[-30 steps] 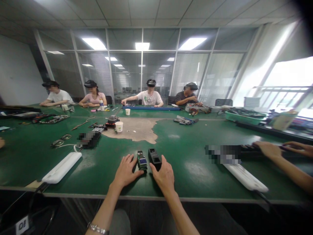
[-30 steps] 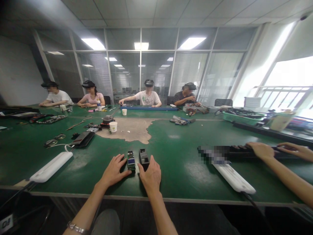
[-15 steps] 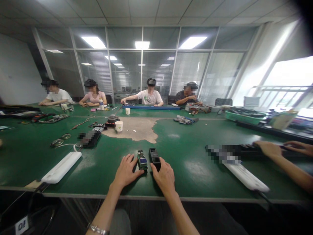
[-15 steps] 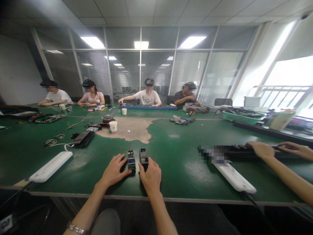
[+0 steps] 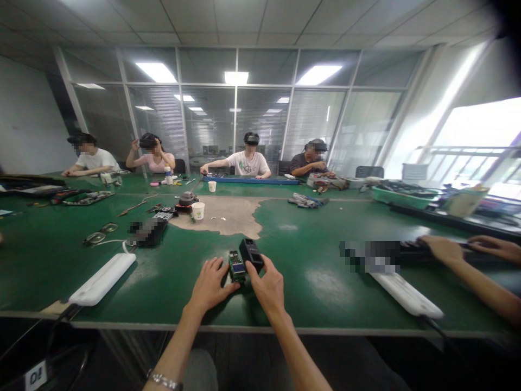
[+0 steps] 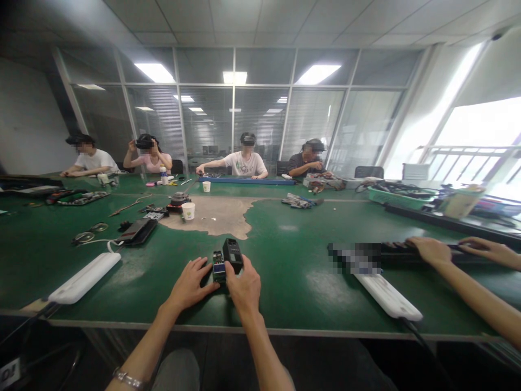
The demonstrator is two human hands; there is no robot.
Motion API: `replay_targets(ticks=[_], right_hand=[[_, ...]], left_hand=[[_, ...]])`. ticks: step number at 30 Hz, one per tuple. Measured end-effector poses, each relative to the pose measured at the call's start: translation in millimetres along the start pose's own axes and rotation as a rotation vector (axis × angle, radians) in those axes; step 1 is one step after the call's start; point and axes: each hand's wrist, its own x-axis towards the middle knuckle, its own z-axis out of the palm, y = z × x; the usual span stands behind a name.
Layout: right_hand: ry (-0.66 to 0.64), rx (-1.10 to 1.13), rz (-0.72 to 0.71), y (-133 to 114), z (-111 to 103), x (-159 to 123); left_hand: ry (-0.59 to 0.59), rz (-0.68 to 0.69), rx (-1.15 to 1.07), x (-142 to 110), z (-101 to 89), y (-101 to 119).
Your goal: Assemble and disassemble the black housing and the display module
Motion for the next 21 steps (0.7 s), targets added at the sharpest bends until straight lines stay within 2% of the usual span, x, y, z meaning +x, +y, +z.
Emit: replay_targets(ticks=[6, 14, 21], right_hand=[[-0.045, -0.054, -0.029, -24.6, 16.1, -0.1], [-0.089, -0.178, -0.043, -30.0, 22.9, -5.6], [-0.077, -0.234, -0.055, -26.8, 25.4, -18.5]], left_hand=[[0.020, 0.006, 0.003, -0.7, 1.3, -0.3], [0.034, 0.015, 0.007, -1.0, -0.4, -0.3], [0.024, -0.018, -0.010, 0.5, 3.9, -3.7]])
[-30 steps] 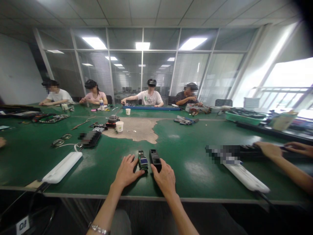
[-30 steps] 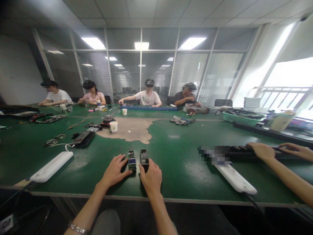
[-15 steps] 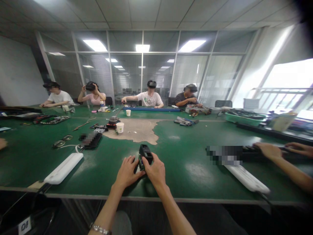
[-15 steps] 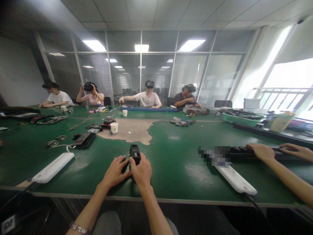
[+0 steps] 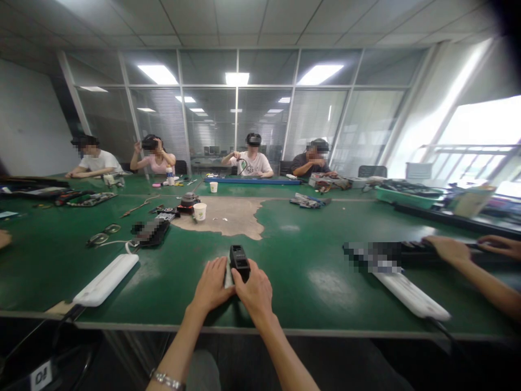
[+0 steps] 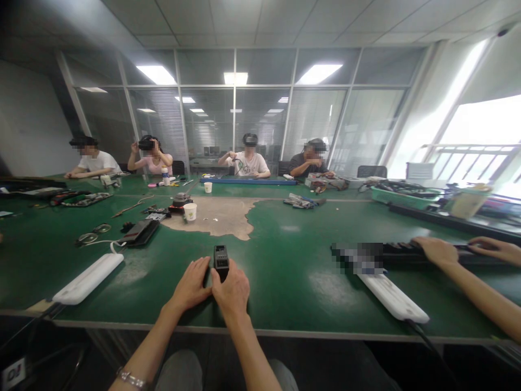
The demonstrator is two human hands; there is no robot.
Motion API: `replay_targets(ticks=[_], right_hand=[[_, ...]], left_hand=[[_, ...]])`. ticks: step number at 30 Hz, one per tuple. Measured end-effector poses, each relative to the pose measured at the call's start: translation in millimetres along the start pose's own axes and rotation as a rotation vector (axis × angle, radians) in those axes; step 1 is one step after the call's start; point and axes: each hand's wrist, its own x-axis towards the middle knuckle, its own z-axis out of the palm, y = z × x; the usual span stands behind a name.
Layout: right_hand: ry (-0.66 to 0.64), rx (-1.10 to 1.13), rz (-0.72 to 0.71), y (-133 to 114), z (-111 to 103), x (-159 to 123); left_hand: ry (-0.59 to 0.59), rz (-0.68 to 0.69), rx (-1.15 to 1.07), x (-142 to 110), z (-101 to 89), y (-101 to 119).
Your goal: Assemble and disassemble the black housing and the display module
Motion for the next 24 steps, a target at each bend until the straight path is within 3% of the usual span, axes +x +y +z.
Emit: replay_targets(ticks=[8, 14, 24], right_hand=[[-0.010, -0.059, -0.008, -4.7, -5.9, 1.2], [-0.098, -0.138, 0.014, 0.7, -2.0, -1.2], [-0.025, -0.042, 0.000, 5.0, 13.1, -2.4]], left_hand=[[-0.026, -0.001, 0.001, 1.0, 1.5, -0.5], [-0.032, -0.011, 0.013, 0.6, -0.1, 2.4], [-0.042, -0.038, 0.017, -0.7, -0.7, 4.1]])
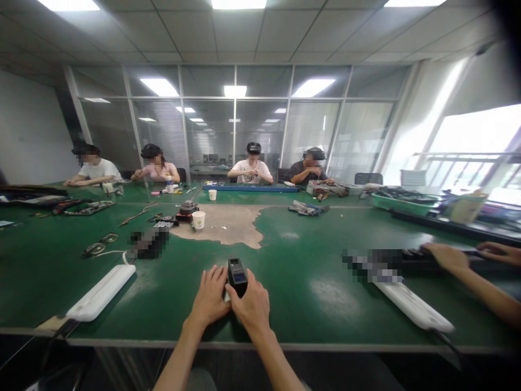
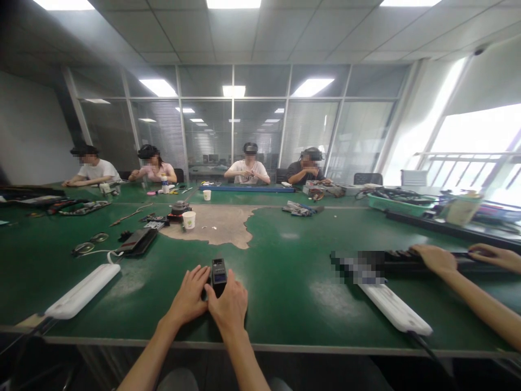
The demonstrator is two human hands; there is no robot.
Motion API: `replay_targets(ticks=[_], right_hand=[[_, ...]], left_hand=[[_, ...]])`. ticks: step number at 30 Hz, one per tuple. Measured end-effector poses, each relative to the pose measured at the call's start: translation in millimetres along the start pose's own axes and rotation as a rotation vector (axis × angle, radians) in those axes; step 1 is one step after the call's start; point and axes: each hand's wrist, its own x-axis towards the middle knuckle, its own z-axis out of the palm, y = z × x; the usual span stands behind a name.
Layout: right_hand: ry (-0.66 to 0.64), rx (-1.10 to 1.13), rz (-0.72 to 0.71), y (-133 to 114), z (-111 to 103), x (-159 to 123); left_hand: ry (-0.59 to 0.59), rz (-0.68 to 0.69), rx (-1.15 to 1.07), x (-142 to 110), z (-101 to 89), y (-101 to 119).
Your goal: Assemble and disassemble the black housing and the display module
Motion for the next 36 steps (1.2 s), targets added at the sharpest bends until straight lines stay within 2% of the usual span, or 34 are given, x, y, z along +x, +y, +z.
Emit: replay_targets(ticks=[9, 14, 18, 23, 30, 36], right_hand=[[0.037, -0.022, -0.113, 0.9, 2.6, -11.9], [0.099, -0.050, -0.095, 3.3, 4.9, -11.2], [0.073, -0.035, -0.126, 3.4, 4.1, -12.5], [0.117, -0.052, -0.132, 3.0, 4.3, -13.0], [0.105, -0.007, -0.135, -0.9, 4.1, -8.8], [0.149, 0.075, -0.115, -7.3, -7.1, -0.4]], left_hand=[[-0.022, -0.018, -0.001, -0.4, -4.1, 2.4], [-0.024, -0.025, -0.005, -1.5, -6.8, 5.3], [-0.021, -0.026, 0.000, -2.2, -8.7, 7.4], [-0.032, -0.015, 0.005, -2.6, -9.9, 7.4], [-0.026, -0.030, -0.008, -1.6, -8.4, 5.1], [-0.005, -0.019, -0.024, -1.0, -5.4, 1.6]])
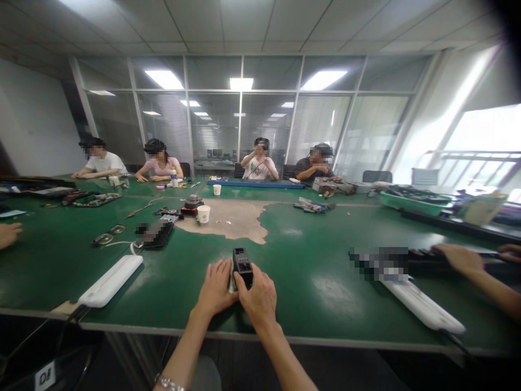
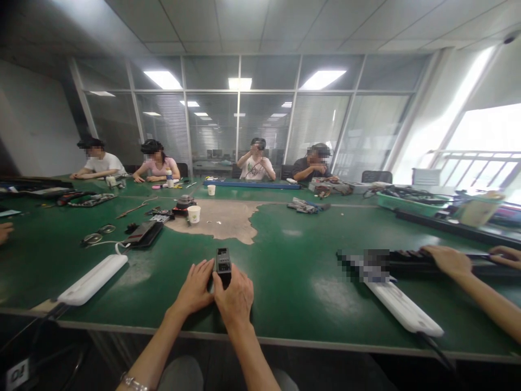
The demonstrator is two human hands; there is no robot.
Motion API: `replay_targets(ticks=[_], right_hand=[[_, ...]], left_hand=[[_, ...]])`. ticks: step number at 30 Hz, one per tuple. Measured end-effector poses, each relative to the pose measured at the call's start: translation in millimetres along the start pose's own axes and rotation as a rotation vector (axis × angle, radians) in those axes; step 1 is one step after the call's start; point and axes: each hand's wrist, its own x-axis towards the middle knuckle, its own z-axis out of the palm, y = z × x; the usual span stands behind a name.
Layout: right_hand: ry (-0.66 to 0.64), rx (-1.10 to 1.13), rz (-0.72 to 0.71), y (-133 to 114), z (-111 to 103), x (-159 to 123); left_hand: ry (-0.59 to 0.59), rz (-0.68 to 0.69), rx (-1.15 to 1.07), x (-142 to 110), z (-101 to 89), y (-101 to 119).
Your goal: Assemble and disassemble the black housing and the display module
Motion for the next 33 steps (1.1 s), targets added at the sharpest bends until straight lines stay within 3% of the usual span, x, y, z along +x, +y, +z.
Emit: replay_targets(ticks=[4, 7, 14, 27, 33], right_hand=[[0.027, 0.108, 0.064, 7.8, -15.2, 16.4], [0.060, 0.134, 0.099, 28.8, -23.3, 23.4], [-0.016, 0.028, 0.218, 72.9, -20.8, 8.6], [-0.065, -0.105, 0.178, 71.7, -22.5, 4.0], [0.042, -0.125, 0.132, 76.5, -18.0, 5.7]], left_hand=[[0.004, 0.000, -0.005, 0.9, 1.5, -0.6], [0.007, 0.002, -0.004, 1.1, 1.5, -0.6], [0.018, 0.009, 0.008, 0.4, 1.3, -0.7], [-0.017, -0.011, 0.045, 0.6, -1.1, 6.5], [-0.025, -0.014, 0.032, 2.4, 2.0, 5.6]])
